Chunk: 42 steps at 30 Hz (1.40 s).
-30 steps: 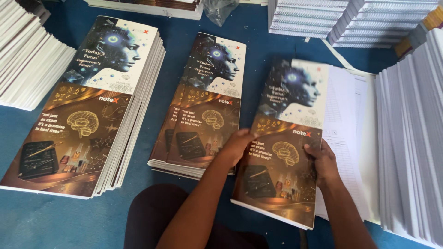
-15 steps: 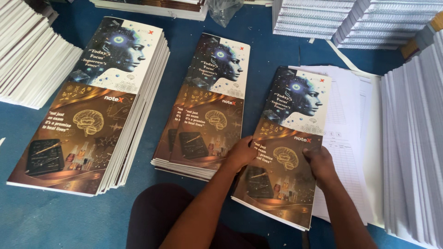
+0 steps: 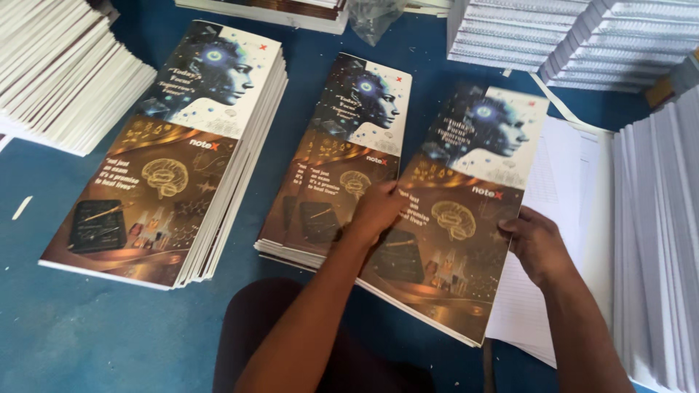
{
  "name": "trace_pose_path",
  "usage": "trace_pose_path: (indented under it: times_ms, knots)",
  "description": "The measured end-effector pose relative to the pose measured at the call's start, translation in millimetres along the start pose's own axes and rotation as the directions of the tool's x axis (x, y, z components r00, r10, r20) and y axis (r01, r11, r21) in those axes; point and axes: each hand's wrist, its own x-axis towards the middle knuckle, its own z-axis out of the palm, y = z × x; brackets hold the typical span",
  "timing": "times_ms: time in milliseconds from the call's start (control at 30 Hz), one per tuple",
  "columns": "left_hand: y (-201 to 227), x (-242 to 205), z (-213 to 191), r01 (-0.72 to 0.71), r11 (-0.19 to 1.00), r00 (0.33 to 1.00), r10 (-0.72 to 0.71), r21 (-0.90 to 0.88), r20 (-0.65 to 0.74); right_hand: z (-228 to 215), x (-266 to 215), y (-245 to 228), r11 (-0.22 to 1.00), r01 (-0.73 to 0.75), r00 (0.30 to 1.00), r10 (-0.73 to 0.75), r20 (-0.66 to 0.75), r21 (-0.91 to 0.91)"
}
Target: The person inserts index pages into notebook covers and stacks the completed notebooks. They repeatedly pick up a cover, place an index page inside, close the cover, and add the finished notebook to a growing stack.
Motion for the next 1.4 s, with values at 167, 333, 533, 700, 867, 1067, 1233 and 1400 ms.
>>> trace_pose_path:
  times_ms: [167,333,533,700,867,1067,1233,1400]
  knots:
    - [52,0,-44,-0.135,0.977,0.985,0.151,0.165,-0.087,50,-3,-46,0.997,0.070,0.997,-0.068,0.045,-0.040]
    - [106,-8,-124,-0.200,0.969,0.975,0.211,0.143,-0.070,126,-1,-90,0.983,0.167,0.973,-0.152,0.175,-0.075]
    - [151,-33,-221,-0.248,0.954,0.953,0.272,0.168,-0.134,226,7,-107,0.981,0.187,0.943,-0.165,0.290,-0.047]
    - [171,-64,-290,-0.199,0.958,0.936,0.248,0.205,-0.250,302,22,-95,0.984,0.176,0.911,-0.166,0.376,0.008]
    - [170,-94,-352,-0.227,0.951,0.924,0.278,0.209,-0.264,371,35,-67,0.980,0.186,0.894,-0.141,0.426,-0.065]
    - [157,-120,-409,-0.077,0.952,0.883,0.203,0.295,-0.424,444,32,-37,0.975,0.173,0.892,-0.095,0.441,-0.139]
    - [127,-118,-442,-0.011,0.945,0.849,0.183,0.328,-0.496,470,30,-17,0.955,0.190,0.879,-0.064,0.472,-0.226]
    - [102,-98,-465,0.188,0.692,0.855,0.234,0.697,-0.463,480,36,5,0.929,0.161,0.886,0.012,0.463,-0.333]
